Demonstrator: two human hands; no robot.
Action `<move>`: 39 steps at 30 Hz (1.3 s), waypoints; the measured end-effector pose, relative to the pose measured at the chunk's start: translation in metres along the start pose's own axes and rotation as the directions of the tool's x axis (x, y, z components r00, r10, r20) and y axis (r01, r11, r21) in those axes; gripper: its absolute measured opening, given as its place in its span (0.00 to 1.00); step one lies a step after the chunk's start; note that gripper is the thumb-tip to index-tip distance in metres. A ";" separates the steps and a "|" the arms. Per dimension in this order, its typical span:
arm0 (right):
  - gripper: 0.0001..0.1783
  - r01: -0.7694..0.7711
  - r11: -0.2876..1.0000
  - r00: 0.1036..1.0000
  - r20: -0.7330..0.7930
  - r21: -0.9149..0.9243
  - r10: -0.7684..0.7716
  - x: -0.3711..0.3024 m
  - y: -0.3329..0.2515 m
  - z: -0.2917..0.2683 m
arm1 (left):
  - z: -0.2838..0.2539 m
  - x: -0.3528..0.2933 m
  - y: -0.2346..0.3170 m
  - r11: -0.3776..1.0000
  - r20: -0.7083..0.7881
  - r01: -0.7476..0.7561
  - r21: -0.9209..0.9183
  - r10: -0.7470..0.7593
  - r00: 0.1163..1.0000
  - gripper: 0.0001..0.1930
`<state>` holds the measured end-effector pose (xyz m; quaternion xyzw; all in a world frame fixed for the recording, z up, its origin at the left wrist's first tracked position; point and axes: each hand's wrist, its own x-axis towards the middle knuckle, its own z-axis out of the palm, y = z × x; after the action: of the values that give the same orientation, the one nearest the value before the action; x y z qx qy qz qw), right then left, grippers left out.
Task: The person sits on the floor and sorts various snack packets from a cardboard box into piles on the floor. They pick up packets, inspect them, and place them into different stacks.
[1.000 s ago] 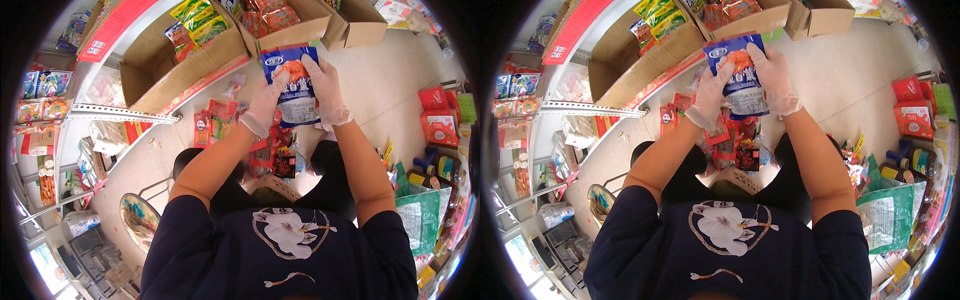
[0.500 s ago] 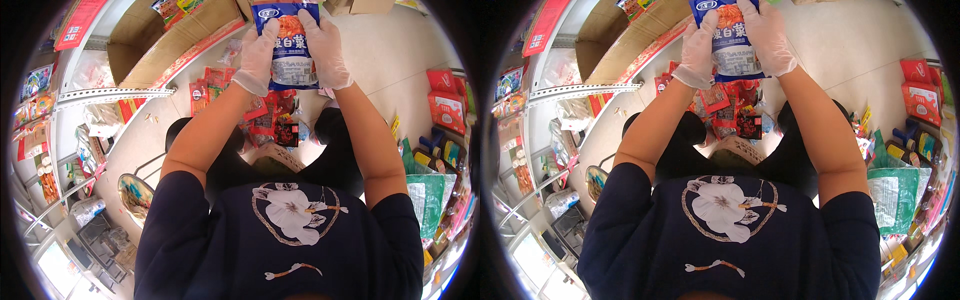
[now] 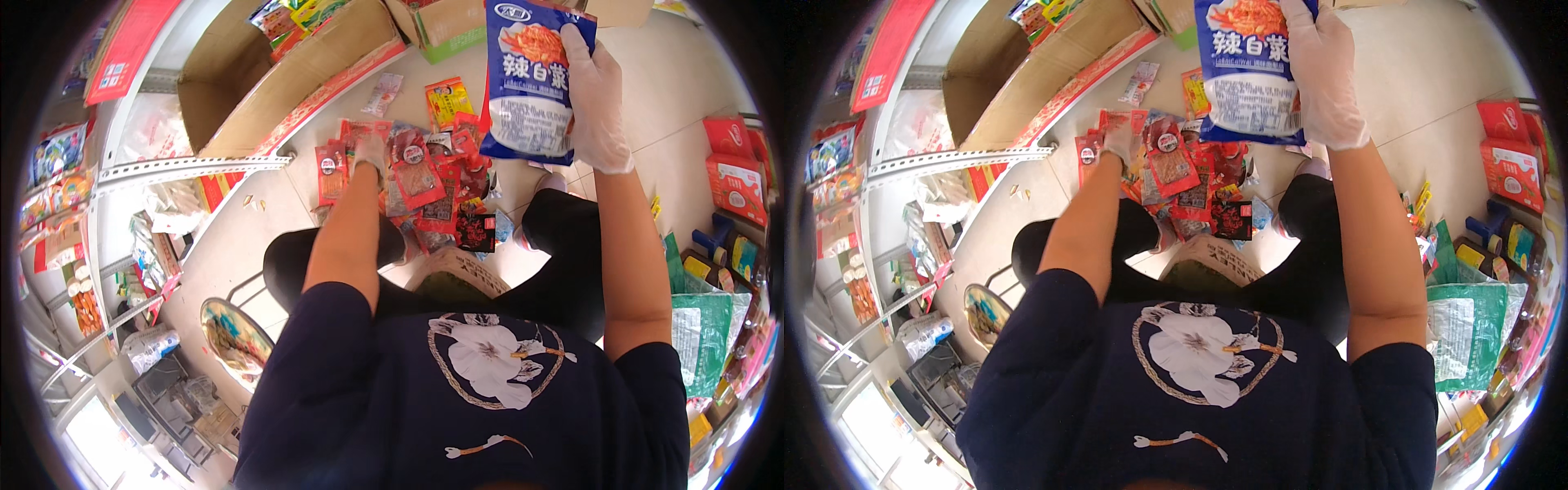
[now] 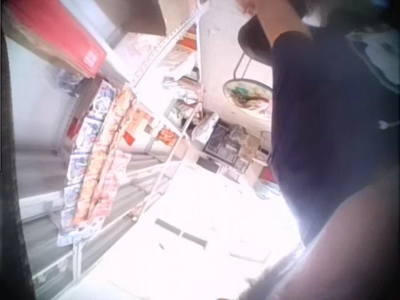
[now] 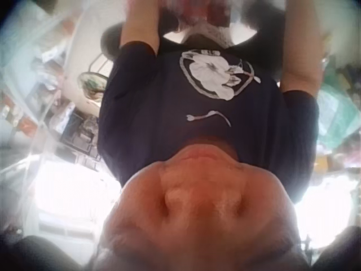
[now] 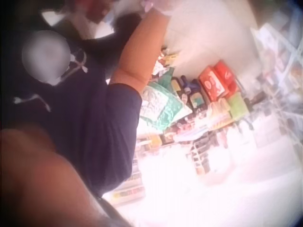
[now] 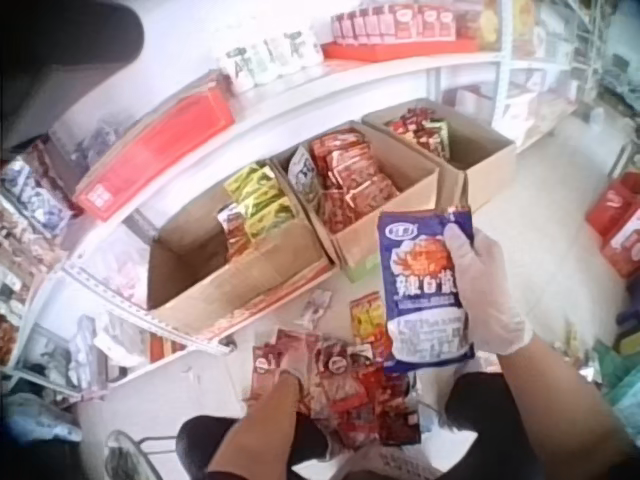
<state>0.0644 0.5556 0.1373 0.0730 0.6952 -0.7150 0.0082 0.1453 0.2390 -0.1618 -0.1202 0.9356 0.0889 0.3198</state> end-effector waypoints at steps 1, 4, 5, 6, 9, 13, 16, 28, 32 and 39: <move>0.20 -0.031 0.999 0.999 0.034 -0.011 0.031 -0.005 -0.003 0.006 | 0.053 0.006 -0.026 0.987 -0.049 0.055 -0.149 -0.063 0.997 0.18; 0.19 -0.050 0.999 0.998 0.044 -0.004 0.050 -0.007 -0.005 0.003 | 0.128 0.008 -0.015 0.830 -0.173 0.219 -0.514 -0.350 0.921 0.30; 0.19 -0.044 0.998 0.999 -0.003 -0.036 0.044 -0.006 -0.002 -0.006 | 0.113 0.004 0.030 0.652 0.032 0.411 -0.637 -0.510 0.859 0.34; 0.18 -0.015 1.000 1.000 0.007 -0.011 0.015 -0.008 -0.004 -0.008 | 0.097 -0.005 0.051 0.409 0.258 0.607 -0.681 -0.642 0.722 0.39; 0.17 -0.051 0.998 0.998 0.034 0.021 0.050 -0.014 -0.007 -0.005 | 0.094 -0.003 0.043 0.383 0.258 0.646 -0.661 -0.692 0.674 0.48; 0.17 -0.076 0.997 0.997 0.017 -0.014 0.076 -0.009 -0.003 -0.008 | 0.088 0.003 0.040 0.392 0.105 0.364 -0.845 -0.547 0.831 0.35; 0.17 -0.113 0.993 0.989 0.089 -0.032 0.116 -0.006 0.000 -0.004 | 0.109 0.000 0.017 0.425 -0.073 0.110 -0.899 -0.392 0.917 0.26; 0.22 -0.226 0.972 0.895 0.407 0.060 0.183 -0.004 0.021 -0.003 | -0.138 -0.139 0.149 -0.340 -0.526 -0.460 -0.820 0.134 0.840 0.21; 0.21 -0.185 0.974 0.907 0.405 0.127 0.119 -0.019 0.010 0.009 | -0.162 -0.172 0.164 -0.444 -0.672 -0.543 -0.713 0.210 0.710 0.23; 0.20 -0.021 0.974 0.950 0.308 0.225 -0.050 -0.030 0.012 0.025 | -0.168 -0.185 0.155 -0.571 -0.510 -0.292 -0.767 0.267 0.818 0.20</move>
<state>0.0926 0.5275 0.1292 -0.0454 0.6001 -0.7918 0.1041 0.1467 0.3777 0.0981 -0.0407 0.3981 0.9163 0.0139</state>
